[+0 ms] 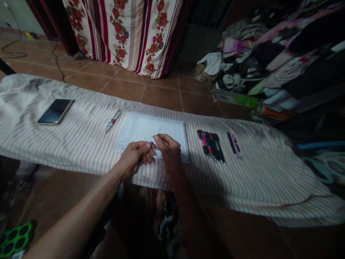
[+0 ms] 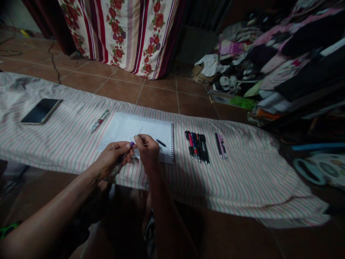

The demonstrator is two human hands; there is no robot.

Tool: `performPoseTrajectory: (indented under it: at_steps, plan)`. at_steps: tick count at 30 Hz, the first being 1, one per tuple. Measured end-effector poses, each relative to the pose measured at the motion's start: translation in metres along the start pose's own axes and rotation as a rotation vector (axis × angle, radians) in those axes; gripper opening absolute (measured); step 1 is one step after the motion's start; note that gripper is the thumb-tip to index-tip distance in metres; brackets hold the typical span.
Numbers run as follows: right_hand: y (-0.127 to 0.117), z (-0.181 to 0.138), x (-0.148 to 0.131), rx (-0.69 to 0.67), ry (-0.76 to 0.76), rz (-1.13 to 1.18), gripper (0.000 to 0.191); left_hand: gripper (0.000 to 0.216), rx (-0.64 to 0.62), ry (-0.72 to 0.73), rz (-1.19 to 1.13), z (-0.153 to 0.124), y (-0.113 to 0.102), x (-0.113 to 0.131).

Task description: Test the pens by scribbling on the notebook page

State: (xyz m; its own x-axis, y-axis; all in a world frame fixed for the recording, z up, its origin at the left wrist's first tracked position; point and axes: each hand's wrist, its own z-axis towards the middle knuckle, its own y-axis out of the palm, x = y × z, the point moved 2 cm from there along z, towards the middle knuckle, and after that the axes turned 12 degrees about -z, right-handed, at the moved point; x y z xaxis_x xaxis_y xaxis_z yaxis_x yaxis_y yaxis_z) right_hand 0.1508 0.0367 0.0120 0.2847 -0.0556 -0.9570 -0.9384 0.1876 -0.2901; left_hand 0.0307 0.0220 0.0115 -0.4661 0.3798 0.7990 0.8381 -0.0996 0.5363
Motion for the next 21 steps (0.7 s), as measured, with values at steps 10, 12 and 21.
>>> performPoseTrajectory:
  at_steps: [10, 12, 21]
  plan:
    - [0.003, 0.005, 0.003, 0.008, -0.023, -0.056, 0.025, 0.028, 0.007, 0.024, 0.023, 0.002, -0.007, 0.001]
    - [0.003, 0.005, 0.003, 0.009, -0.018, -0.069, 0.025, 0.029, 0.018, 0.014, 0.026, 0.002, -0.007, 0.001]
    - [0.013, 0.005, 0.003, 0.02, 0.114, 0.119, 0.024, 0.029, 0.011, -0.001, 0.056, 0.002, -0.005, 0.007]
